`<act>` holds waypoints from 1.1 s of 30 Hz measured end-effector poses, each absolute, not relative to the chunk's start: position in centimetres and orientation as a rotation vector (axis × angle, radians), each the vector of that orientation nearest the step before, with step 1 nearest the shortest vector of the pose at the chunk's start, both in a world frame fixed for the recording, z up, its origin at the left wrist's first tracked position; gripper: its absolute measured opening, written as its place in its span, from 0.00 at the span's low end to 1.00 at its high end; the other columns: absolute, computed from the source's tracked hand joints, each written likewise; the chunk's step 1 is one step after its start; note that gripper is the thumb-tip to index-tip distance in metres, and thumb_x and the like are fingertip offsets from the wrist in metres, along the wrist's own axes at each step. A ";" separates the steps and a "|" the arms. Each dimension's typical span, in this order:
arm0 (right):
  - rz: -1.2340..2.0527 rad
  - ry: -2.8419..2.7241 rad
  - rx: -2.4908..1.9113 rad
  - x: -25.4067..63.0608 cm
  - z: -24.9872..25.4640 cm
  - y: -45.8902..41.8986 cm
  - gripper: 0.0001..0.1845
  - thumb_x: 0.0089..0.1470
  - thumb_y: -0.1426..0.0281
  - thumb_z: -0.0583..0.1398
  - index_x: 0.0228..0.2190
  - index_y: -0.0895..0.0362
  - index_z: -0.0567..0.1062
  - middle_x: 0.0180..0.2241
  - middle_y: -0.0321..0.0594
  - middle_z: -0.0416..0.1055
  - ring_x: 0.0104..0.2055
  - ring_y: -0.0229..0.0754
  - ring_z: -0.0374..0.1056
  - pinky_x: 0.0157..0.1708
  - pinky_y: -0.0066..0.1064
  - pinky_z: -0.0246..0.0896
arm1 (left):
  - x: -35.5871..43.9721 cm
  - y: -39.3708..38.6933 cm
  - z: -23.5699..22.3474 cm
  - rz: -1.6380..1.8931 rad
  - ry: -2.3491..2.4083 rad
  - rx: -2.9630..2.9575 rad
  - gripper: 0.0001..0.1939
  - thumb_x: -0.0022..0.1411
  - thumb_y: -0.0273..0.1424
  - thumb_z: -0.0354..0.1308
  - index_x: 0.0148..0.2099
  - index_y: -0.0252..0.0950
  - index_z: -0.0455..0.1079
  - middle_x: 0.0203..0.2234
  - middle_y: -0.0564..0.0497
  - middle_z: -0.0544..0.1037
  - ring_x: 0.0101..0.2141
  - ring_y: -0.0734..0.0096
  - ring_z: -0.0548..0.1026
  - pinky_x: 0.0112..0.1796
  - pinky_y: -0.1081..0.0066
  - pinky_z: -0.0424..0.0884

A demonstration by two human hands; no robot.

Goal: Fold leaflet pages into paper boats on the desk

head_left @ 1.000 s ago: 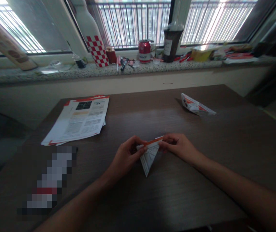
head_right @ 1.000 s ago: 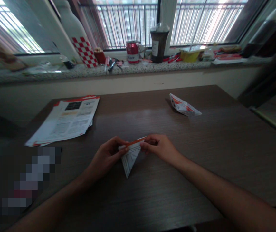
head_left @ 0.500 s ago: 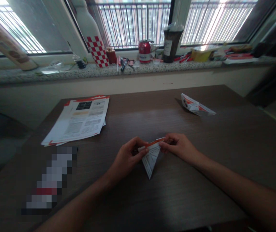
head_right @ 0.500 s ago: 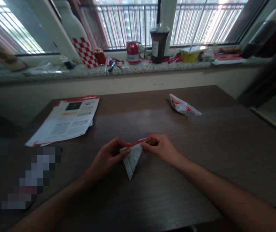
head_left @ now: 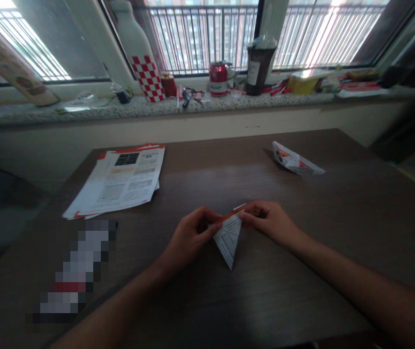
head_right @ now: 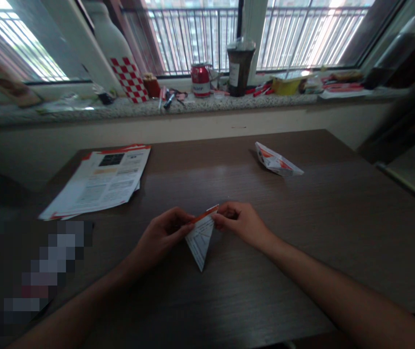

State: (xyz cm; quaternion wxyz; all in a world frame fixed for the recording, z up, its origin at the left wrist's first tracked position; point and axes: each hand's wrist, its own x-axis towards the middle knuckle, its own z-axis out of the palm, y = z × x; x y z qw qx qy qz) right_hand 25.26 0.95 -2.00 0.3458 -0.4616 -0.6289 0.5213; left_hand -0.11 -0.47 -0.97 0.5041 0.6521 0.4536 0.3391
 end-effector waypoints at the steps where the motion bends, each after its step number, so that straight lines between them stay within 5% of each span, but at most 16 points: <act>1: 1.382 -1.616 -1.182 25.2 -2.0 1.0 0.15 0.59 0.56 0.67 0.36 0.55 0.81 0.30 0.39 0.81 0.31 0.41 0.76 0.32 0.31 0.71 | -0.2 -0.4 -1.0 0.829 1.100 1.576 0.08 0.68 0.35 0.65 0.44 0.36 0.77 0.36 0.50 0.82 0.35 0.67 0.78 0.36 0.70 0.73; 9: 1.551 -1.562 -1.108 24.8 -2.4 0.6 0.16 0.59 0.55 0.67 0.36 0.56 0.83 0.33 0.41 0.81 0.34 0.41 0.77 0.36 0.33 0.72 | -0.3 -0.4 -1.2 0.877 1.106 1.555 0.07 0.68 0.35 0.65 0.44 0.36 0.76 0.37 0.50 0.82 0.37 0.66 0.78 0.37 0.70 0.73; 33: 1.399 -1.647 -1.200 25.0 -2.7 0.5 0.13 0.58 0.59 0.67 0.30 0.55 0.78 0.27 0.37 0.77 0.28 0.38 0.71 0.29 0.29 0.64 | 0.1 -0.4 -1.1 0.761 0.987 1.514 0.09 0.69 0.34 0.63 0.48 0.36 0.75 0.40 0.48 0.82 0.39 0.64 0.80 0.41 0.66 0.75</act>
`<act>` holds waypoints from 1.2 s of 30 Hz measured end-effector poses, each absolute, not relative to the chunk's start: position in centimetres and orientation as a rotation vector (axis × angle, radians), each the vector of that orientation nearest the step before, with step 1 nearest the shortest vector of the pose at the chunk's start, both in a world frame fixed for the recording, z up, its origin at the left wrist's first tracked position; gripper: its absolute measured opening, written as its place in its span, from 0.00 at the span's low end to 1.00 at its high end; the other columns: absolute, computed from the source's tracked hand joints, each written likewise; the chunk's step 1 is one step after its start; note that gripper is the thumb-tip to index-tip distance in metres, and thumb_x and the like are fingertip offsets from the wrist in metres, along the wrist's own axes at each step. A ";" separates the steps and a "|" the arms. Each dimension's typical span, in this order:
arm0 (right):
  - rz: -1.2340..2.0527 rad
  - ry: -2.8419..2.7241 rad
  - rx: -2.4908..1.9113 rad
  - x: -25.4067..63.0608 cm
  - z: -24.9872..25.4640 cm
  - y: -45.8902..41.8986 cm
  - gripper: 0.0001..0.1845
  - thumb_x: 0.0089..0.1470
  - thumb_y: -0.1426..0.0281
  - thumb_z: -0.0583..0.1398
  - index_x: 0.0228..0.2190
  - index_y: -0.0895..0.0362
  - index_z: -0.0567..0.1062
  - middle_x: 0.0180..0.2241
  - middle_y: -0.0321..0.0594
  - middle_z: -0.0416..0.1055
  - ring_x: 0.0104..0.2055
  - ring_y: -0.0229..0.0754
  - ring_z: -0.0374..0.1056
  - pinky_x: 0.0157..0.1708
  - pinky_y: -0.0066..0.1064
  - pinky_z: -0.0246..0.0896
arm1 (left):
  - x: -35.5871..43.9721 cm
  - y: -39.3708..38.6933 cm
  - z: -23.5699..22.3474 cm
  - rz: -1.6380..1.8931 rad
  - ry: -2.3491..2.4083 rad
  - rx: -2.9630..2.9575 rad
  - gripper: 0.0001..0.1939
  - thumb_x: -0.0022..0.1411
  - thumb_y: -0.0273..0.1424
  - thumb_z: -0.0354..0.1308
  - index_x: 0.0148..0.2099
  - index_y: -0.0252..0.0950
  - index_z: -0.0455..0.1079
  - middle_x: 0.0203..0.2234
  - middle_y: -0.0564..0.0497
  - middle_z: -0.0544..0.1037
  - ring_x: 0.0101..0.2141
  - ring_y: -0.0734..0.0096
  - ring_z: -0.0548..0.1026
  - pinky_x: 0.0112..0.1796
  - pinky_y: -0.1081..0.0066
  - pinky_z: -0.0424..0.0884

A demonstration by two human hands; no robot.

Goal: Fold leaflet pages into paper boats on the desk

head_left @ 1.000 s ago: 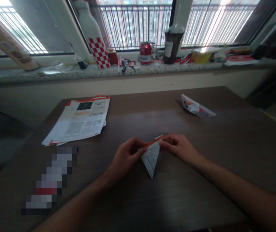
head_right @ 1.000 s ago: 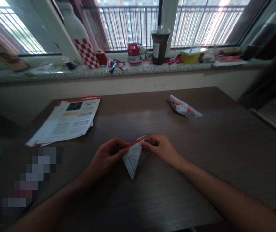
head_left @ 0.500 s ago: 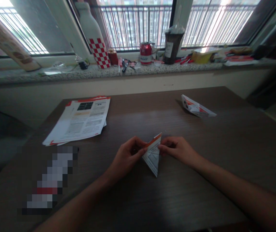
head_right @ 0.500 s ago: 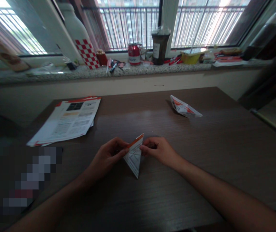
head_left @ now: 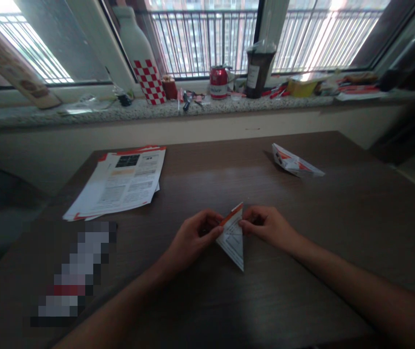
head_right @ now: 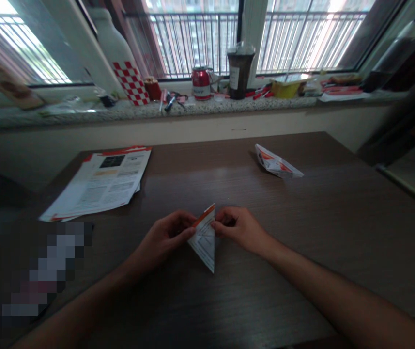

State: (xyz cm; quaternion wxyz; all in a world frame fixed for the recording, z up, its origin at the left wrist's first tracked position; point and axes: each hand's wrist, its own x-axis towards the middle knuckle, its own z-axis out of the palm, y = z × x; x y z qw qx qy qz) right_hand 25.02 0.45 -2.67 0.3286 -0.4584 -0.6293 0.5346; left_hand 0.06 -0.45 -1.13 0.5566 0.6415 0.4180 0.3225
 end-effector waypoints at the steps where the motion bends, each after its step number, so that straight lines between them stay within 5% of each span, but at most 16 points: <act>1: 1.394 -1.651 -1.203 25.0 -2.7 0.5 0.13 0.58 0.59 0.67 0.30 0.56 0.79 0.27 0.37 0.77 0.28 0.38 0.71 0.29 0.29 0.64 | 0.1 -0.5 -1.1 0.762 0.988 1.509 0.09 0.69 0.34 0.63 0.48 0.36 0.75 0.40 0.48 0.82 0.40 0.64 0.80 0.41 0.66 0.75; 10: 1.544 -1.617 -1.115 24.7 -2.5 0.5 0.18 0.60 0.53 0.65 0.38 0.56 0.82 0.34 0.41 0.81 0.34 0.42 0.76 0.37 0.34 0.70 | -0.1 -0.4 -0.8 0.825 1.043 1.527 0.09 0.68 0.35 0.63 0.47 0.36 0.75 0.37 0.49 0.82 0.38 0.65 0.80 0.40 0.66 0.75; 16: 1.478 -1.715 -1.164 24.8 -2.3 0.3 0.20 0.61 0.50 0.64 0.35 0.55 0.82 0.31 0.41 0.80 0.33 0.43 0.75 0.35 0.34 0.70 | -0.1 -0.4 -0.9 0.844 1.061 1.536 0.10 0.67 0.36 0.64 0.47 0.36 0.75 0.37 0.49 0.81 0.38 0.64 0.79 0.40 0.67 0.75; 36: 1.347 -1.757 -1.210 25.1 -2.1 0.2 0.12 0.61 0.60 0.64 0.34 0.55 0.81 0.31 0.39 0.79 0.32 0.41 0.73 0.33 0.32 0.67 | -0.4 -0.1 -0.7 0.740 1.096 1.602 0.08 0.67 0.35 0.63 0.44 0.37 0.79 0.36 0.49 0.83 0.37 0.64 0.80 0.40 0.67 0.75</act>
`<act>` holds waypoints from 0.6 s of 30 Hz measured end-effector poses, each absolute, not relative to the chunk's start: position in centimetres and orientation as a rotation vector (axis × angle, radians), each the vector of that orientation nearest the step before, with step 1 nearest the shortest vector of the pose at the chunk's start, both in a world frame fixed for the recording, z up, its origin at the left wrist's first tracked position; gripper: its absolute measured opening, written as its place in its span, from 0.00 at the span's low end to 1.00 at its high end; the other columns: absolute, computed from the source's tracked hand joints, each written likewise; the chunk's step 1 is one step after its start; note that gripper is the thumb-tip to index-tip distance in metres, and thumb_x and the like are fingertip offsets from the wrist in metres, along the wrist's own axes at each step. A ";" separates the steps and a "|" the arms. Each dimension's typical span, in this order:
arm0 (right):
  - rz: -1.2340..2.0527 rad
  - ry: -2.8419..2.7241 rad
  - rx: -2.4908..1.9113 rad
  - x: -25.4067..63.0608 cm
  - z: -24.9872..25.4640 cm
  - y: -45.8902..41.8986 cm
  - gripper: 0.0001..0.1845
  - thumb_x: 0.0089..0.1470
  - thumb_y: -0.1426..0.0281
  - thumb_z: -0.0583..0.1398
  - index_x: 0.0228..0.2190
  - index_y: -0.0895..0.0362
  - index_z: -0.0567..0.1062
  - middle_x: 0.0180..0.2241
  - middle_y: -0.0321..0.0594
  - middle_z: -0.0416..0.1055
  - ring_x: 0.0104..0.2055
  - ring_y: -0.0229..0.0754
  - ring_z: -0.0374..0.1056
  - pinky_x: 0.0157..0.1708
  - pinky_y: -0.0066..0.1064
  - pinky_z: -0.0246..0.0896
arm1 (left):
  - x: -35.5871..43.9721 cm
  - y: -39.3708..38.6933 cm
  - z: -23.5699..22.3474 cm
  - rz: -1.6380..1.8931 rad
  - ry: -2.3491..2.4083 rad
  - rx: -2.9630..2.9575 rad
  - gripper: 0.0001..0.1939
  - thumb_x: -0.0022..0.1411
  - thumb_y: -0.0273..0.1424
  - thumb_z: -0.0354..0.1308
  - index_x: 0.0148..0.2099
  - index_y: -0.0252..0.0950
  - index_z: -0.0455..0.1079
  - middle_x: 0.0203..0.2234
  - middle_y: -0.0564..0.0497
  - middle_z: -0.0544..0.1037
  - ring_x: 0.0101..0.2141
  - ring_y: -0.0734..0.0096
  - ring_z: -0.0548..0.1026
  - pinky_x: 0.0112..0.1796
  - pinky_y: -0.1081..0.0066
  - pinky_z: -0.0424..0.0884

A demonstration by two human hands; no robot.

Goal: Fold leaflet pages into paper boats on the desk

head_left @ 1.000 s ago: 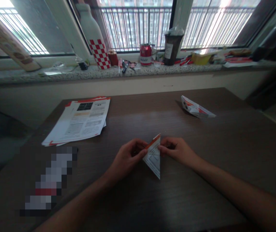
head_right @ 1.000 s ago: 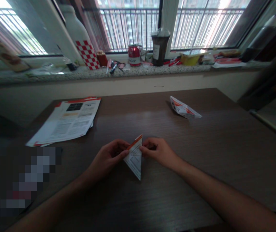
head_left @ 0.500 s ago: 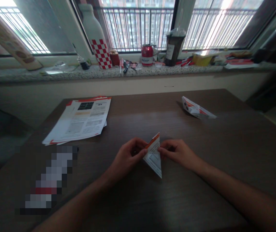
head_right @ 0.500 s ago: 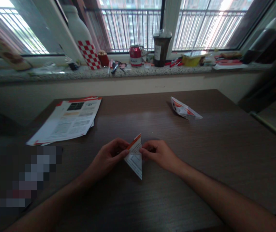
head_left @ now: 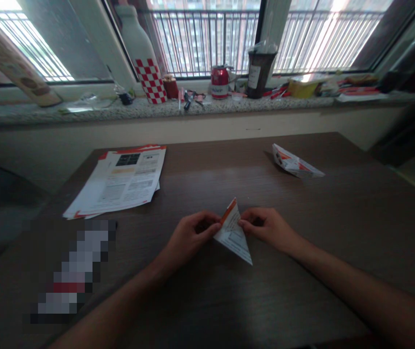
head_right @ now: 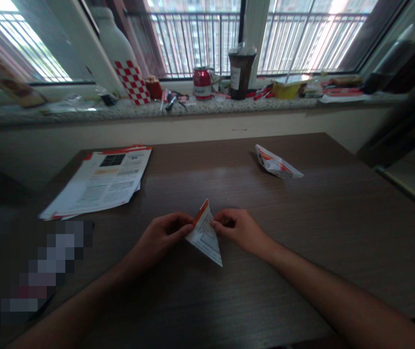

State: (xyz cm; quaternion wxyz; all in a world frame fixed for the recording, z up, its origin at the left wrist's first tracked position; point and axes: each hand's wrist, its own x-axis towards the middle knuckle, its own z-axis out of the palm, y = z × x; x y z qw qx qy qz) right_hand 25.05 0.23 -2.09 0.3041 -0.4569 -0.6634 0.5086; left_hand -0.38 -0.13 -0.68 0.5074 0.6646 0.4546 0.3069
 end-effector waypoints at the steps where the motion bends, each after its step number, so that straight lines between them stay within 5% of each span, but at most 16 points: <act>1: 1.353 -1.753 -1.206 25.0 -2.1 0.2 0.12 0.61 0.60 0.63 0.34 0.55 0.81 0.31 0.39 0.79 0.32 0.41 0.73 0.33 0.32 0.67 | -0.4 -0.2 -0.6 0.738 1.106 1.607 0.08 0.67 0.35 0.63 0.43 0.37 0.79 0.36 0.49 0.83 0.36 0.64 0.80 0.39 0.67 0.75; 18: 1.329 -1.849 -1.229 25.1 -2.0 0.1 0.16 0.64 0.56 0.62 0.34 0.55 0.81 0.32 0.38 0.79 0.33 0.41 0.72 0.33 0.31 0.63 | -0.4 -0.3 -0.7 0.796 1.178 1.616 0.10 0.67 0.38 0.62 0.43 0.36 0.75 0.34 0.50 0.80 0.34 0.66 0.76 0.36 0.69 0.70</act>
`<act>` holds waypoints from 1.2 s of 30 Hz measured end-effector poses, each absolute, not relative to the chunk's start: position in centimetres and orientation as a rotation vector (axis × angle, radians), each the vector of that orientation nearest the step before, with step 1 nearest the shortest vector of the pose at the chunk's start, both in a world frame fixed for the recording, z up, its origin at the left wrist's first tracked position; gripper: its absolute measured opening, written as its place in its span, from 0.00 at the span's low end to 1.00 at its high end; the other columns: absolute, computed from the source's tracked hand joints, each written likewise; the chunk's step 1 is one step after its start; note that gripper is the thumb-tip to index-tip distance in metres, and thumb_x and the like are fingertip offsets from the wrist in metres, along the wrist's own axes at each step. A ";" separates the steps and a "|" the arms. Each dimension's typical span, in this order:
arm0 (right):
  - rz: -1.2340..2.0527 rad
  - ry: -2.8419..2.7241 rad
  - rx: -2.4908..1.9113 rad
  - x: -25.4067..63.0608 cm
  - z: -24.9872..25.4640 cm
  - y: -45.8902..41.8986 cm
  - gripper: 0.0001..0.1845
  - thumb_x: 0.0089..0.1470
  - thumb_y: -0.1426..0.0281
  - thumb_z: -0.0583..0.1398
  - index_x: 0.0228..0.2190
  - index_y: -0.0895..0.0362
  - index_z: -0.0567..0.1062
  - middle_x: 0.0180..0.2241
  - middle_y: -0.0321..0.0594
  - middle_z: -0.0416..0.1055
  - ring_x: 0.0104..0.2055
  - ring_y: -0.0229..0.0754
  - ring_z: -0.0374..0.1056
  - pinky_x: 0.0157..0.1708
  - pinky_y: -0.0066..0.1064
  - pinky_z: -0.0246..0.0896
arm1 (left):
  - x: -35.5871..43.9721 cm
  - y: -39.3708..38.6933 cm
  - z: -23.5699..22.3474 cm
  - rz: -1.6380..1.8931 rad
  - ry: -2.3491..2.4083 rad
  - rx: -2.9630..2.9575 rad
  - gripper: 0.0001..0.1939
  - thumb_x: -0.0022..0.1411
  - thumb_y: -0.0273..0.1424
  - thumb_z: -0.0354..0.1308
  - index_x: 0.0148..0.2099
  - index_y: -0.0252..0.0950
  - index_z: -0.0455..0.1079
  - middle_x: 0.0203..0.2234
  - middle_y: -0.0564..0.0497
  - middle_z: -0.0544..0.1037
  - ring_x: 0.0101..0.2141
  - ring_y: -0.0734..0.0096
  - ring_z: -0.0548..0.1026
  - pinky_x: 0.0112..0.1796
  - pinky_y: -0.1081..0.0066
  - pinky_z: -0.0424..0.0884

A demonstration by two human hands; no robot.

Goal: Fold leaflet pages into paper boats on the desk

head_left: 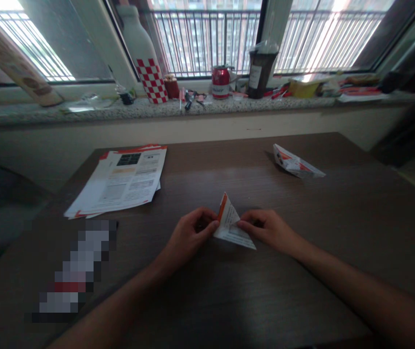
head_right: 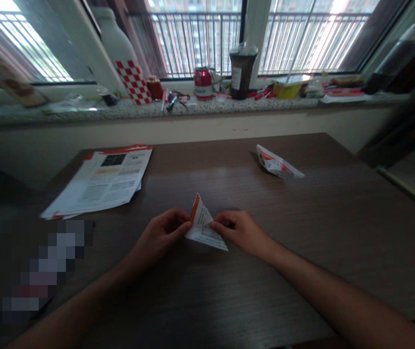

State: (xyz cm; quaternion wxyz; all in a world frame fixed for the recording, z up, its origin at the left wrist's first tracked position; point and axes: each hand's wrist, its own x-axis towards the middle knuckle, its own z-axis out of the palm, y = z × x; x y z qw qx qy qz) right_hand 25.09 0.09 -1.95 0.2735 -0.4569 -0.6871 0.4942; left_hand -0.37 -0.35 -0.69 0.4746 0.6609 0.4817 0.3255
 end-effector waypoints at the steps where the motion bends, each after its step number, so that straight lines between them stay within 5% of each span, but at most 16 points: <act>1: 1.338 -1.855 -1.222 25.1 -2.0 0.1 0.16 0.64 0.56 0.62 0.35 0.55 0.82 0.32 0.38 0.79 0.33 0.41 0.72 0.33 0.31 0.63 | -0.4 -0.4 -0.7 0.792 1.177 1.622 0.09 0.67 0.38 0.62 0.43 0.36 0.75 0.34 0.50 0.80 0.34 0.66 0.76 0.36 0.69 0.70; 19: 1.535 -1.921 -1.132 25.1 -1.5 -0.4 0.15 0.64 0.56 0.63 0.39 0.54 0.84 0.34 0.37 0.80 0.34 0.40 0.72 0.33 0.30 0.62 | -1.0 -0.4 0.3 0.883 1.004 1.371 0.11 0.70 0.37 0.63 0.49 0.38 0.77 0.41 0.49 0.82 0.41 0.64 0.80 0.44 0.66 0.77; 25: 1.548 -1.922 -1.104 25.1 -1.4 -0.5 0.16 0.65 0.56 0.63 0.41 0.54 0.84 0.35 0.37 0.80 0.36 0.40 0.72 0.34 0.29 0.62 | -1.0 -0.5 0.2 0.839 0.939 1.304 0.18 0.71 0.39 0.62 0.59 0.40 0.74 0.42 0.47 0.81 0.42 0.62 0.80 0.45 0.63 0.77; 36: 1.491 -1.903 -1.081 25.2 -1.4 -0.2 0.15 0.65 0.58 0.63 0.40 0.56 0.83 0.35 0.38 0.79 0.36 0.39 0.72 0.35 0.29 0.63 | -1.2 -0.1 -0.5 0.841 0.945 1.324 0.15 0.70 0.39 0.62 0.55 0.39 0.74 0.41 0.49 0.81 0.41 0.63 0.79 0.44 0.65 0.75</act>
